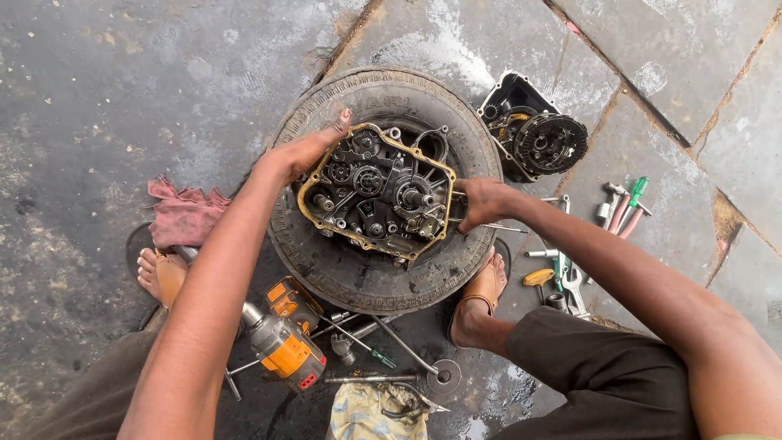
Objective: The person sits on the ground with a motorcycle engine crankcase resting on a tire and disassembles it. They unscrew fasteners with a screwdriver, use a cordless impact driver on bolts, lift off the outer casing cover, wipe parts with a rag, and handle internal components and a bracket by hand.
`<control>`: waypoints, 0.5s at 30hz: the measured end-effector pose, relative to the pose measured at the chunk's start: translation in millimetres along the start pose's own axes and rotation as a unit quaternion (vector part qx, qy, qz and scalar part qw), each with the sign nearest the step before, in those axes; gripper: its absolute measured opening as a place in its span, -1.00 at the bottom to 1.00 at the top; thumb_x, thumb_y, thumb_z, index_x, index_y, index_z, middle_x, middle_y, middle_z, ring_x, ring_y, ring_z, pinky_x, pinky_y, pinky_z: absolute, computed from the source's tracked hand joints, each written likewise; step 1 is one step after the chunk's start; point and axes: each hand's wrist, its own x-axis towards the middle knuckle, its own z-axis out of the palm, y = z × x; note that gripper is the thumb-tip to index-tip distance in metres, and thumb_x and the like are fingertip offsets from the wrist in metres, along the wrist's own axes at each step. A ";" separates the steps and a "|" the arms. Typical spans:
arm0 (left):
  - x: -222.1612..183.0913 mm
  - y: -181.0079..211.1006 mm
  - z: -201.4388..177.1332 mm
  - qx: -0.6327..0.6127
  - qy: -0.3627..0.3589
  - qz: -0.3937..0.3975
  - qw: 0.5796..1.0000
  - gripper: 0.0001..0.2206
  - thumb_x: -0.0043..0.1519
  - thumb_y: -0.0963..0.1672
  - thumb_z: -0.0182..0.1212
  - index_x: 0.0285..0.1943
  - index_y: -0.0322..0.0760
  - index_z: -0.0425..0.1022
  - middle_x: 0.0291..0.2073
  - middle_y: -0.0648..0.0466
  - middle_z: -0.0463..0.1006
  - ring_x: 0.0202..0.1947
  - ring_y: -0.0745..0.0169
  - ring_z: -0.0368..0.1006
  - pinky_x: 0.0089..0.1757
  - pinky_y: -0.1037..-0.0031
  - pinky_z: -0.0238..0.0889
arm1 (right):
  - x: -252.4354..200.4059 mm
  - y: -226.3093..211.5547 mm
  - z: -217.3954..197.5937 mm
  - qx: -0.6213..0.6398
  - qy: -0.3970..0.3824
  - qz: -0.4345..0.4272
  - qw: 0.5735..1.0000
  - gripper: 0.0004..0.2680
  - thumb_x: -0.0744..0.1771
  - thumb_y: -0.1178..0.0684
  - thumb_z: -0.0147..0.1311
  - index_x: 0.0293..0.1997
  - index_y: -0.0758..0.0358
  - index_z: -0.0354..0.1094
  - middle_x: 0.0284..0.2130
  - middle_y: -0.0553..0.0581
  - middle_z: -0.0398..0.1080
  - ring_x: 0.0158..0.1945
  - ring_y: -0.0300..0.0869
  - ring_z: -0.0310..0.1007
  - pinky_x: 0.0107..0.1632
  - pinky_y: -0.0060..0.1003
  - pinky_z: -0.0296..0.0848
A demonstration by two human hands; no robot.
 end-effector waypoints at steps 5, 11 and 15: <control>15.1 -10.7 0.2 -0.002 -0.003 0.001 1.000 0.02 -0.04 0.42 -0.12 0.54 -0.10 0.19 0.49 -0.11 0.18 0.51 -0.13 0.02 0.34 -0.19 -0.08 | 5.1 7.7 6.8 0.065 -0.001 -0.039 0.997 -0.37 0.07 0.03 0.37 0.25 0.36 0.22 -0.35 0.19 0.49 -0.30 -0.04 0.53 -0.17 -0.13 0.55; -6.2 -5.0 8.6 -0.026 -0.010 0.022 0.999 -0.06 -0.04 0.32 0.04 0.47 -0.19 0.30 0.36 -0.20 0.40 0.34 -0.22 0.33 0.20 -0.17 0.20 | -6.4 7.6 23.0 0.037 0.026 -0.056 0.997 -0.47 0.08 -0.05 0.33 0.09 0.34 0.29 -0.38 0.11 0.45 -0.32 -0.07 0.50 -0.19 -0.15 0.55; -2.3 -22.5 15.8 0.076 0.036 0.054 0.995 -0.01 -0.06 0.29 0.10 0.50 -0.31 0.19 0.32 -0.33 0.37 0.32 -0.22 0.35 0.19 -0.14 0.20 | -24.2 5.9 45.1 0.004 0.085 -0.086 0.993 -0.43 0.10 -0.12 0.36 0.11 0.34 0.18 -0.38 0.20 0.40 -0.28 0.01 0.45 -0.13 -0.12 0.50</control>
